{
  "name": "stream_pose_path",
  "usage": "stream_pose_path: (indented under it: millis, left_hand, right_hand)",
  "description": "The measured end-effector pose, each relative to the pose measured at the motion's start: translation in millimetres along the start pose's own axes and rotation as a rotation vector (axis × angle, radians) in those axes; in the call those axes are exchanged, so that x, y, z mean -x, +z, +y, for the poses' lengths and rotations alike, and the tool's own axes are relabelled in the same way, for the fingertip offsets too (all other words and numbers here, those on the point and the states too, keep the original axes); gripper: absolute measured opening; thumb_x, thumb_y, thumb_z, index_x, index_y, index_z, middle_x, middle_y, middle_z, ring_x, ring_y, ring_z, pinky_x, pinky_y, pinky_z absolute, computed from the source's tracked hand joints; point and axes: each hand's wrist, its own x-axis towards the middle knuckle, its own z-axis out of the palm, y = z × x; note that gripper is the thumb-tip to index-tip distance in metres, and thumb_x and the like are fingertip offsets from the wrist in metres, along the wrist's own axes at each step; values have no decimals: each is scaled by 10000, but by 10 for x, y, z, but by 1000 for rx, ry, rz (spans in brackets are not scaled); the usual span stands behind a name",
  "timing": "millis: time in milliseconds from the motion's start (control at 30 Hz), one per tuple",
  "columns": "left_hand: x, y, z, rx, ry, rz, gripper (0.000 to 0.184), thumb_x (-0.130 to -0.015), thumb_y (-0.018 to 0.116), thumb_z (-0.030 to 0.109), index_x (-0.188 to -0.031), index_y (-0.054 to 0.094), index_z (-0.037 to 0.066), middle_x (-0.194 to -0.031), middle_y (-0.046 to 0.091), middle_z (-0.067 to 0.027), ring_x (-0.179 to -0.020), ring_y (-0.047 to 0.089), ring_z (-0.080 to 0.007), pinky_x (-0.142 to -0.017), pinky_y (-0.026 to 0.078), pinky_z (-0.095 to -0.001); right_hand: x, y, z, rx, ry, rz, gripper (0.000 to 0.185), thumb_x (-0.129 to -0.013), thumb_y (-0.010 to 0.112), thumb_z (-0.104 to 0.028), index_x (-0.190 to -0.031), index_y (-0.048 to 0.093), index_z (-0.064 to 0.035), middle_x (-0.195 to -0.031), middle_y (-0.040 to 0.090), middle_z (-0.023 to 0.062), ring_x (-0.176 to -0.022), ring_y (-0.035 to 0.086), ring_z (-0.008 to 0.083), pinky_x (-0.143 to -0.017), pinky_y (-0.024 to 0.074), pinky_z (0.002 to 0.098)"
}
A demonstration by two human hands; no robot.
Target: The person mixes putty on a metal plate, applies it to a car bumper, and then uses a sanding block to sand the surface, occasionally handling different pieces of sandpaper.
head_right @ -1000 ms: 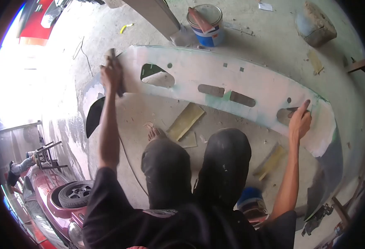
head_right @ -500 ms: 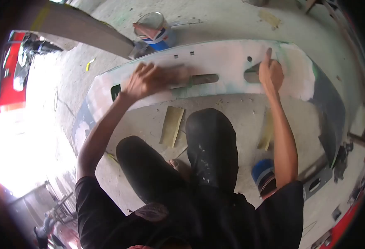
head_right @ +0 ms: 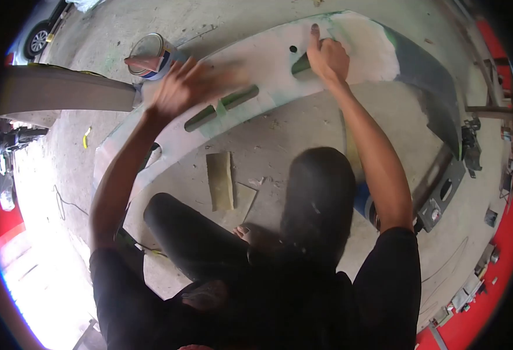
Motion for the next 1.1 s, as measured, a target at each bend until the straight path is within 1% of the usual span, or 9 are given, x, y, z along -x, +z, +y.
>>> stream_pose_path:
  millis: [100,233,333,467,567,667,833,1000,1100]
  left_hand:
    - [-522,-17,118,97,-108,170,408,-883,780,297,-1260,719,152,-1242,654,-122,-1115,650,-298,-953,563,-442]
    - [748,-206,184,65,-133,-12,485,-799,855,320,-1264,745,235,-1226,682,-54,-1019,670,-252,-860,583,-401]
    - [984,-407,161,53,-193,-56,453,-782,865,333,-1221,774,276,-1117,679,20,-927,670,-194,-781,558,-358]
    - [-160,14,-75,35,-36,91,549,-838,833,325,-1366,684,316,-1111,627,-29,-997,645,-219,-811,560,-355]
    - [-1138,495,-116,-22,-34,160,509,-996,573,529,-1476,580,361,-1230,598,-70,-1109,618,-274,-882,570,-424]
    - [-844,333,-10,15,-41,107,499,-997,592,484,-1482,573,365,-1229,601,-76,-1135,607,-265,-891,564,-424]
    - [618,-322,234,154,-148,-142,528,-822,793,357,-1335,724,252,-1168,663,-37,-967,640,-277,-856,537,-396]
    - [-386,3,107,142,-171,-13,479,-882,764,303,-1346,716,195,-1097,662,-88,-981,632,-303,-861,534,-437]
    - [-1118,182,145,91,-243,115,480,-913,759,362,-1353,694,181,-1108,625,-109,-1030,636,-339,-890,534,-458]
  right_hand:
    - [36,39,59,-7,10,26,823,-1070,266,-611,-898,789,1,-967,748,263,-978,704,459,-932,524,520]
    - [-74,79,90,-57,38,6,879,-1071,228,-635,-836,751,32,-785,732,213,-960,697,434,-967,495,518]
    - [-21,-69,-46,-55,53,-87,827,-1079,247,-603,-832,758,-1,-912,744,248,-935,700,461,-877,528,538]
    - [-29,16,1,-84,4,88,833,-1084,238,-594,-777,742,-6,-882,738,251,-913,694,468,-849,531,542]
    - [-27,105,134,-146,-27,110,838,-1088,226,-587,-775,749,-11,-883,733,259,-910,685,481,-862,528,548]
    - [-8,88,270,-237,-81,34,842,-1093,211,-574,-799,755,-2,-908,729,275,-918,676,495,-891,520,563]
    - [-146,136,197,-238,-44,26,832,-1095,227,-556,-795,759,9,-901,723,293,-900,689,487,-906,530,562]
    - [-25,-9,162,-333,-151,51,795,-1096,284,-505,-649,746,-38,-639,684,200,-696,682,460,-836,568,517]
    - [39,20,275,-628,-330,283,753,-1110,329,-456,-631,748,-54,-531,624,109,-567,655,329,-657,540,419]
